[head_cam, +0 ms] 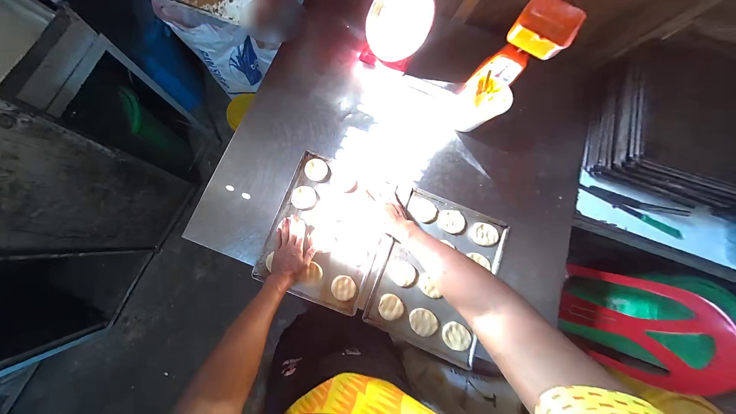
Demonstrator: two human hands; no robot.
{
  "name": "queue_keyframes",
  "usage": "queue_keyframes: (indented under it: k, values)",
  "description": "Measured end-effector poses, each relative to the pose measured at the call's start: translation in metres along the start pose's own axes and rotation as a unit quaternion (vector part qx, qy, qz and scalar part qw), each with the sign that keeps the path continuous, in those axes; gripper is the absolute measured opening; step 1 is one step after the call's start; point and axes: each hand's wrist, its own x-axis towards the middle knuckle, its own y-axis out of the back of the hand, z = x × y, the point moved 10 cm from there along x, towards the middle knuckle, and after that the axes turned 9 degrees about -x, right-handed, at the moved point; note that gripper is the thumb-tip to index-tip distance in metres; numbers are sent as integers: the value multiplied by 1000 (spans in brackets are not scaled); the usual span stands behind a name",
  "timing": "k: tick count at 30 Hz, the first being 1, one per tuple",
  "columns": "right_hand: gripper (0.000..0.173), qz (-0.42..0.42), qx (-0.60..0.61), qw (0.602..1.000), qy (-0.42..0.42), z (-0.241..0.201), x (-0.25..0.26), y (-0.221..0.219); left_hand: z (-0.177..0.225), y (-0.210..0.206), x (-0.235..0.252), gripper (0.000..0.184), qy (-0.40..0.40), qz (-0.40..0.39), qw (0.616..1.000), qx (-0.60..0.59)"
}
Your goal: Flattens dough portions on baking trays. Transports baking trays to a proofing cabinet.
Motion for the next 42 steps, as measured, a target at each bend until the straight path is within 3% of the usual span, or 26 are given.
queue_keyframes:
  k: [2,3,5,6,10,14,18,22,25,28,31,34,37,39,42]
  values:
    - [52,-44,71,996,-35,9,-16,20,6,14,-7,73,-17,9,999,-49]
    - [47,-4,92,995,-35,6,-27,38,12,25,-17,67,-38,39,997,-52]
    - [52,88,105,991,-16,-26,-64,73,30,42,-44,60,-85,105,989,-55]
    - [57,98,98,990,-8,-47,-89,71,38,38,-62,63,-88,97,990,-57]
    - [55,64,45,994,80,-127,-157,0,54,-11,-113,69,-96,36,993,-53]
    - [66,87,10,994,72,-142,-158,-48,49,-46,-116,69,-105,-4,994,-15]
    - [74,16,75,994,74,-138,-160,-35,44,-50,-121,72,-150,27,988,-14]
    - [56,176,86,972,130,-165,-213,0,48,-47,-128,74,-174,16,985,-9]
    - [55,180,80,963,184,-198,-240,-37,44,-54,-127,75,-168,-3,986,-16]
    - [66,171,22,967,187,-206,-239,-79,42,-59,-121,76,-156,3,987,-20]
    - [79,123,0,977,174,-214,-248,-88,42,-62,-131,81,-148,-15,988,-40]
    - [73,86,54,982,162,-208,-245,-61,41,-25,-134,74,-164,-1,978,-129]
    - [68,151,97,975,128,-206,-227,-5,7,17,-136,72,-114,78,985,-106]
    - [67,153,84,979,107,-215,-195,22,-17,15,-127,75,-89,81,990,-68]
    - [57,36,85,993,71,-230,-132,27,-33,-1,-106,77,-89,44,994,-40]
